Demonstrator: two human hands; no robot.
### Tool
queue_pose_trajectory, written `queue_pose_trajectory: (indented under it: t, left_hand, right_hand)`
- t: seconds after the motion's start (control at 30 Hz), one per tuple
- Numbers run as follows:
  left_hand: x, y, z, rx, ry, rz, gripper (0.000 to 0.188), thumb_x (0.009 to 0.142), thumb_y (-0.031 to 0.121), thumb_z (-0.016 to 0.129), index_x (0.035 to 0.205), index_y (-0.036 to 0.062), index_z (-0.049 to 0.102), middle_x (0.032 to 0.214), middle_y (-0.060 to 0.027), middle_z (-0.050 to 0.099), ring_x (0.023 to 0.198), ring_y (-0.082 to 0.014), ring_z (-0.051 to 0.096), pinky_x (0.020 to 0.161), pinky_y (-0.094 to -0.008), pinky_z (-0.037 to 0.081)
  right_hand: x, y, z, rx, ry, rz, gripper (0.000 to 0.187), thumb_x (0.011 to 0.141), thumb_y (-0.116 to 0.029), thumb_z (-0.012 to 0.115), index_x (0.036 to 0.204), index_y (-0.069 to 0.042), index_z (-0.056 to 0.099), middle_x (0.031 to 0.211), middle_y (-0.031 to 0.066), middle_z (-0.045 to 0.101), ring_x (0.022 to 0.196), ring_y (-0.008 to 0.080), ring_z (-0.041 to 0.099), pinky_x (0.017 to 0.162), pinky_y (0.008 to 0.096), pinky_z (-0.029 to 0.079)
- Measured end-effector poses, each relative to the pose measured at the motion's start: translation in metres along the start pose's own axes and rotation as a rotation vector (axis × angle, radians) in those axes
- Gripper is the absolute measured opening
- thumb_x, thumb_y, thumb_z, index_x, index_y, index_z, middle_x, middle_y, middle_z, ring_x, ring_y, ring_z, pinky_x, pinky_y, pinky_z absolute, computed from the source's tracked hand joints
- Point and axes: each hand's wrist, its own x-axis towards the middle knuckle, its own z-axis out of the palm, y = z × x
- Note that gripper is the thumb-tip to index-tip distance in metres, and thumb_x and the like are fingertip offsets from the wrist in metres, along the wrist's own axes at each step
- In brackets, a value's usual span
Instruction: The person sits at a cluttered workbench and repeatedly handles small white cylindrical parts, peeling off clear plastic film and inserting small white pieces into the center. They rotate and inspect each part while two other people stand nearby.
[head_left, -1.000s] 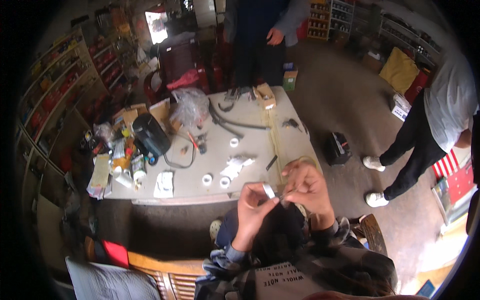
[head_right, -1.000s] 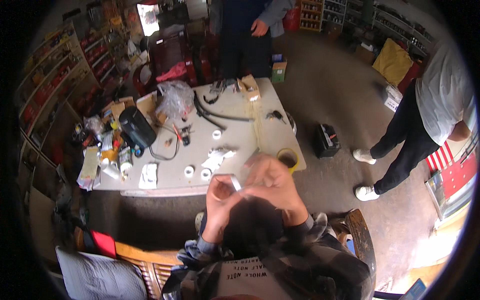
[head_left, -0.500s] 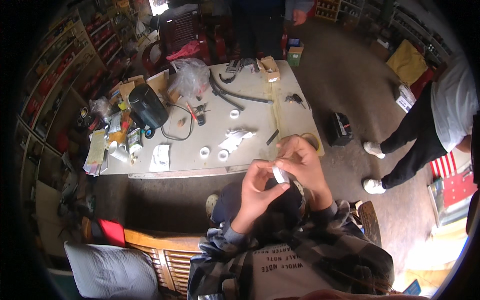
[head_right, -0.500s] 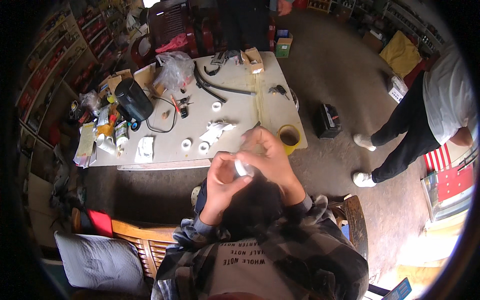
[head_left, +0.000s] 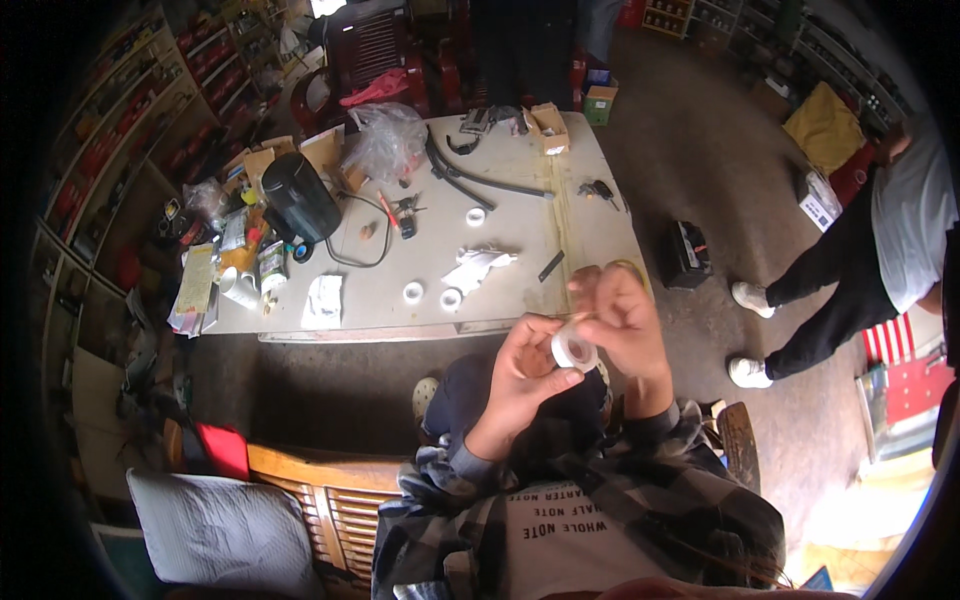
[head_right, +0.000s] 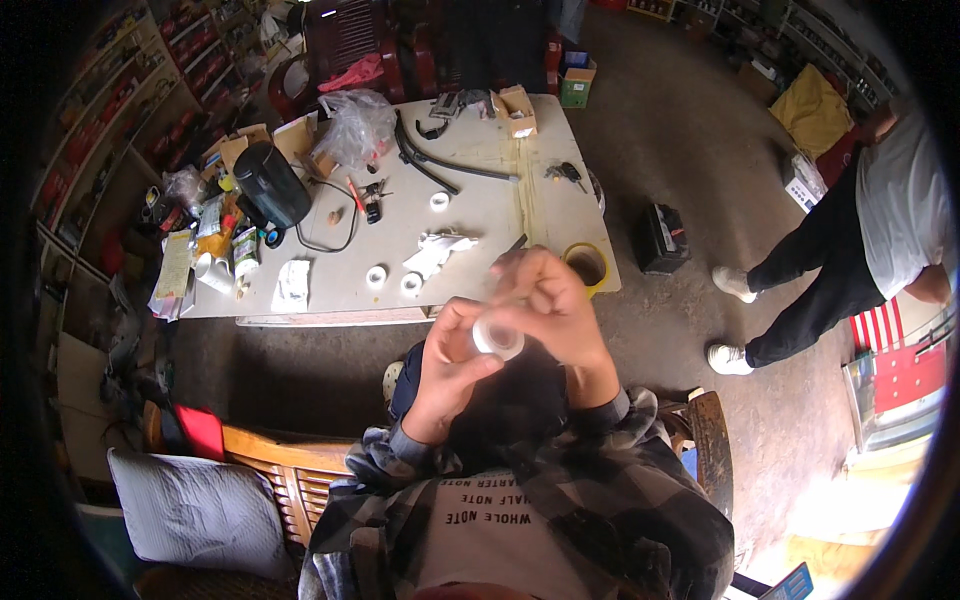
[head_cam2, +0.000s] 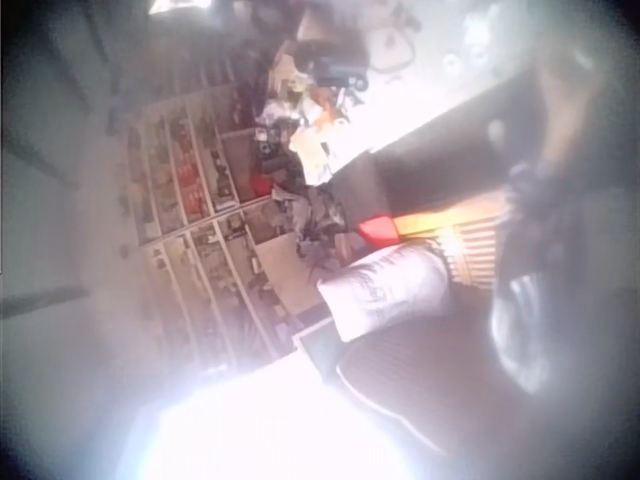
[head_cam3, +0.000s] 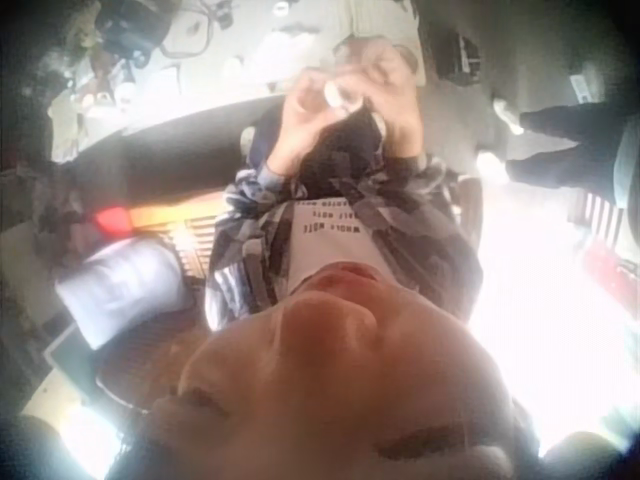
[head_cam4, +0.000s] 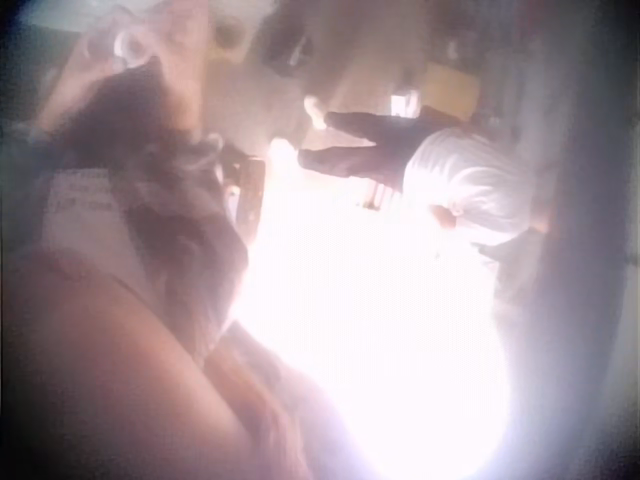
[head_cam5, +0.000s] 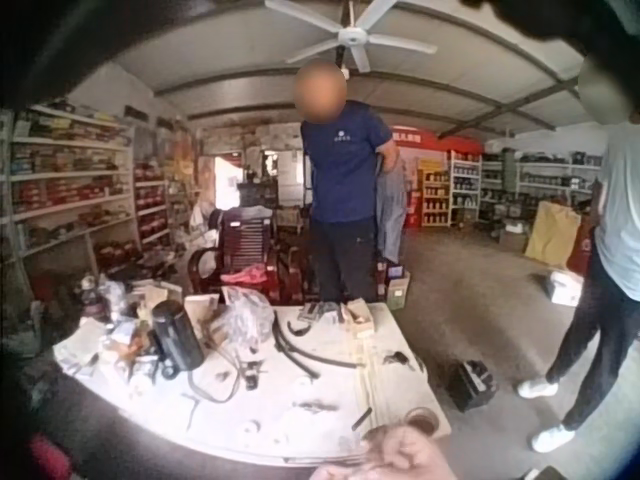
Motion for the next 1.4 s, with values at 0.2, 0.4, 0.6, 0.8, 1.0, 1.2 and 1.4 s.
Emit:
queue_pose_trajectory:
  t: [0.2, 0.4, 0.6, 0.8, 1.0, 1.2, 1.4]
  left_hand:
    - [0.0, 0.001, -0.003, 0.008, 0.12, -0.009, 0.045, 0.074, -0.006, 0.07, 0.11, 0.0048, 0.046, 0.11, -0.0072, 0.055, 0.105, -0.0167, 0.053, 0.09, -0.031, 0.044]
    - [0.0, 0.001, -0.001, 0.04, 0.149, 0.036, 0.045, 0.074, -0.006, 0.07, 0.111, 0.0051, 0.046, 0.108, -0.0059, 0.055, 0.102, -0.0156, 0.053, 0.089, -0.0294, 0.043]
    - [-0.001, 0.006, 0.0, 0.151, 0.202, 0.101, 0.049, 0.072, -0.008, 0.07, 0.113, 0.0043, 0.045, 0.108, -0.0067, 0.054, 0.101, -0.0157, 0.052, 0.09, -0.0297, 0.043]
    - [-0.006, 0.0, 0.006, 0.375, 0.073, 0.182, 0.055, 0.068, -0.011, 0.072, 0.113, 0.0027, 0.043, 0.109, -0.0091, 0.054, 0.103, -0.018, 0.053, 0.091, -0.0324, 0.043]
    - [-0.002, -0.001, 0.003, 0.414, 0.107, 0.212, 0.055, 0.068, -0.011, 0.072, 0.112, 0.0028, 0.042, 0.108, -0.0103, 0.054, 0.104, -0.0195, 0.054, 0.091, -0.033, 0.043]
    - [-0.002, -0.002, 0.007, 0.381, 0.061, 0.222, 0.055, 0.068, -0.01, 0.074, 0.111, 0.0032, 0.042, 0.109, -0.0099, 0.053, 0.104, -0.0199, 0.054, 0.092, -0.0334, 0.042]
    - [-0.003, -0.003, 0.006, 0.391, 0.052, 0.211, 0.056, 0.067, -0.011, 0.074, 0.111, 0.0034, 0.042, 0.109, -0.0095, 0.052, 0.105, -0.0192, 0.053, 0.092, -0.034, 0.042]
  right_hand:
    - [-0.004, -0.009, -0.005, 0.342, 0.031, 0.004, 0.034, 0.066, -0.003, 0.07, 0.077, -0.015, 0.041, 0.071, -0.0003, 0.053, 0.088, 0.0156, 0.044, 0.093, 0.0336, 0.028]
    - [-0.017, -0.01, -0.006, 0.57, -0.067, 0.039, 0.035, 0.066, -0.004, 0.07, 0.076, -0.016, 0.04, 0.071, -0.0021, 0.048, 0.086, 0.0159, 0.042, 0.092, 0.0332, 0.028]
    - [-0.034, -0.011, -0.01, 0.591, -0.006, -0.005, 0.036, 0.068, -0.003, 0.071, 0.081, -0.014, 0.039, 0.075, -0.0013, 0.047, 0.082, 0.0145, 0.042, 0.087, 0.0308, 0.031]
    - [-0.036, 0.006, -0.001, 0.107, 0.025, 0.147, 0.027, 0.075, 0.011, 0.061, 0.089, -0.005, 0.046, 0.084, 0.0027, 0.049, 0.082, 0.0112, 0.054, 0.077, 0.0267, 0.047]
    - [-0.039, 0.0, -0.009, 0.161, 0.13, -0.091, 0.027, 0.074, 0.005, 0.065, 0.081, -0.009, 0.043, 0.08, 0.0031, 0.049, 0.077, 0.0114, 0.05, 0.068, 0.0235, 0.042]
    - [-0.04, -0.005, -0.005, -0.102, 0.036, 0.026, 0.029, 0.074, 0.005, 0.066, 0.078, -0.01, 0.042, 0.08, 0.0037, 0.05, 0.076, 0.0123, 0.05, 0.068, 0.0223, 0.039]
    - [-0.039, -0.008, -0.013, 0.018, 0.043, -0.099, 0.029, 0.073, 0.005, 0.067, 0.076, -0.01, 0.042, 0.078, 0.0043, 0.052, 0.076, 0.0132, 0.051, 0.068, 0.0222, 0.039]
